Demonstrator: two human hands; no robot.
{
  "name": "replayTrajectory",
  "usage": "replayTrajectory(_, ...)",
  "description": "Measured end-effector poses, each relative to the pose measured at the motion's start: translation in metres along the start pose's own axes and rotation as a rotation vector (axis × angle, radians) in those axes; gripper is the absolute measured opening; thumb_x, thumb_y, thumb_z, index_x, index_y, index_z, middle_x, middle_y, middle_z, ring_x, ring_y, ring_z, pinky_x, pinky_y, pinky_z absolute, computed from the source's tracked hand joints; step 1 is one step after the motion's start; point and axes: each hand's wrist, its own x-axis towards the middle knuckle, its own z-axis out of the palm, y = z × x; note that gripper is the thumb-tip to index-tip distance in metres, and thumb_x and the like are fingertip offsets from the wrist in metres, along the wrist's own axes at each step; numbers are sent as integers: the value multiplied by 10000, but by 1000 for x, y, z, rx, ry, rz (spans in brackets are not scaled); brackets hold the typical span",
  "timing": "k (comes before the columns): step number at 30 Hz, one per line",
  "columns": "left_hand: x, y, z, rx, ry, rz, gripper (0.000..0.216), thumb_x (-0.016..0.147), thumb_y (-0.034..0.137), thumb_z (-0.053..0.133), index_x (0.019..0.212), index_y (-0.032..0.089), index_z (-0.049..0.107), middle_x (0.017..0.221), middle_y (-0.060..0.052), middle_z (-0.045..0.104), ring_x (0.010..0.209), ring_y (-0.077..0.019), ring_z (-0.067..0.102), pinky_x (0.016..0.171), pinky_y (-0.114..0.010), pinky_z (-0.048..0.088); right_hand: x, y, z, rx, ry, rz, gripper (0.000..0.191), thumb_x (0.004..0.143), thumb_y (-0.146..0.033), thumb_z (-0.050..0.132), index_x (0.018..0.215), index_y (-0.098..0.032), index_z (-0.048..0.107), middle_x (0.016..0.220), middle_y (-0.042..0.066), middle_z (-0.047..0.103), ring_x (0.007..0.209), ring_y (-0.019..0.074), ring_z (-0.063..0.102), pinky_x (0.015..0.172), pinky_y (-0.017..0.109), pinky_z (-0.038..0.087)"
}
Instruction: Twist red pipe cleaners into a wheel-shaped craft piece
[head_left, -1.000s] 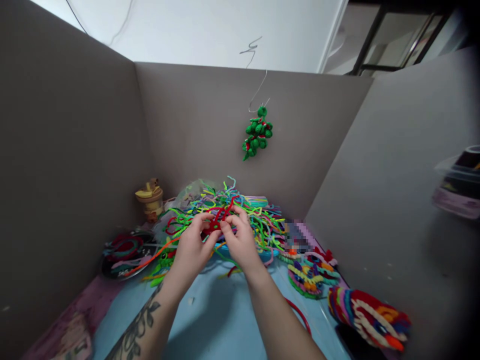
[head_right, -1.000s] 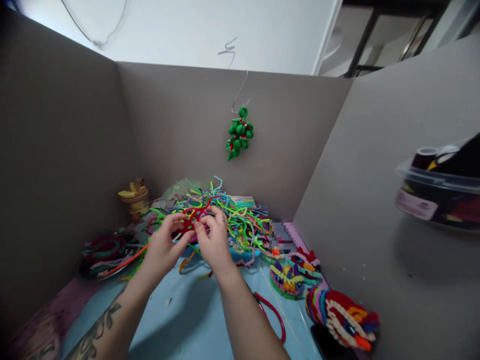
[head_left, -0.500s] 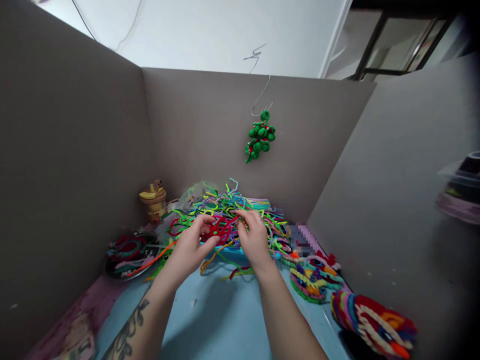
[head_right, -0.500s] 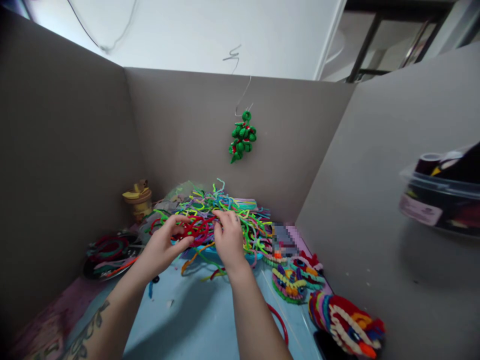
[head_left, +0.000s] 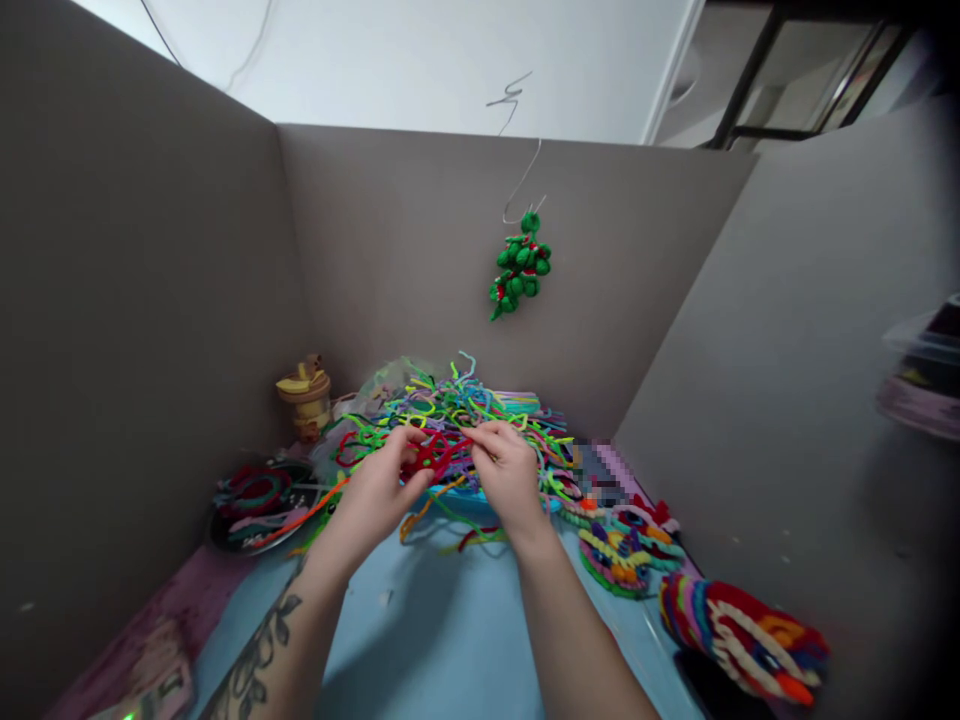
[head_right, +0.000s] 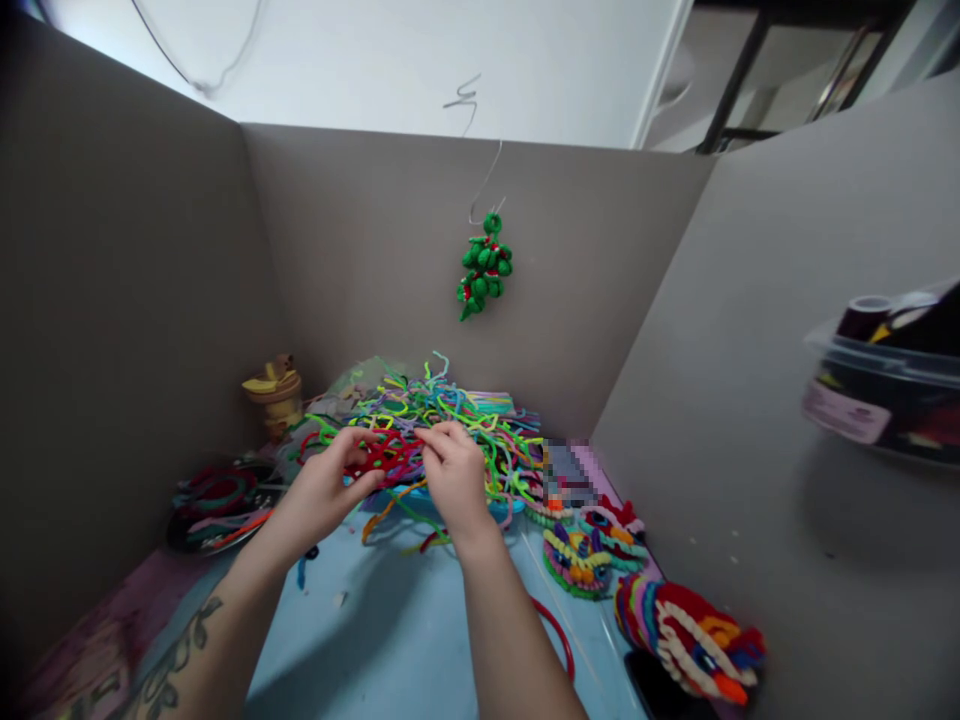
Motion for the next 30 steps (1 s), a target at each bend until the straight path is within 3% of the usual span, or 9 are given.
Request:
replayTrajectory(7,-1,1,0,-33,-67,-22,338,770,238,534,1098,229,450,820,-1,655,772,-178,625,660,-253,420,-2,-12,1,187,-54,144,256,751,-115,519,849,-227,727,834,24,697,768,148,637,704,257,500)
replayTrajectory(16,0,2,0,-97,-116,28,336,758,184,526,1082,228,448,833,8,660,768,-168,629,683,-268,438,-3,-7,3,226,-158,218,238,729,-114,506,829,-194,705,821,29,685,749,157,625,685,269,483)
replayTrajectory(22,0,2,2,-164,-82,84,310,765,193,545,1062,230,463,934,-20,660,876,-180,629,751,-287,452,-2,-8,4,411,-297,280,172,701,-103,522,850,-188,532,686,-38,568,611,111,548,568,215,433)
replayTrajectory(26,-1,4,1,-214,-44,80,315,762,181,552,1058,227,454,901,-12,661,858,-172,632,755,-282,450,-2,-12,1,481,-365,245,262,732,-92,481,970,-202,478,756,-26,564,681,116,561,633,232,464)
replayTrajectory(30,0,6,-1,-342,-6,29,308,778,231,563,1060,216,440,847,-9,658,805,-167,634,723,-276,458,-4,-16,-2,402,-411,165,414,741,-94,494,1135,-216,460,1020,32,570,899,148,566,833,306,470)
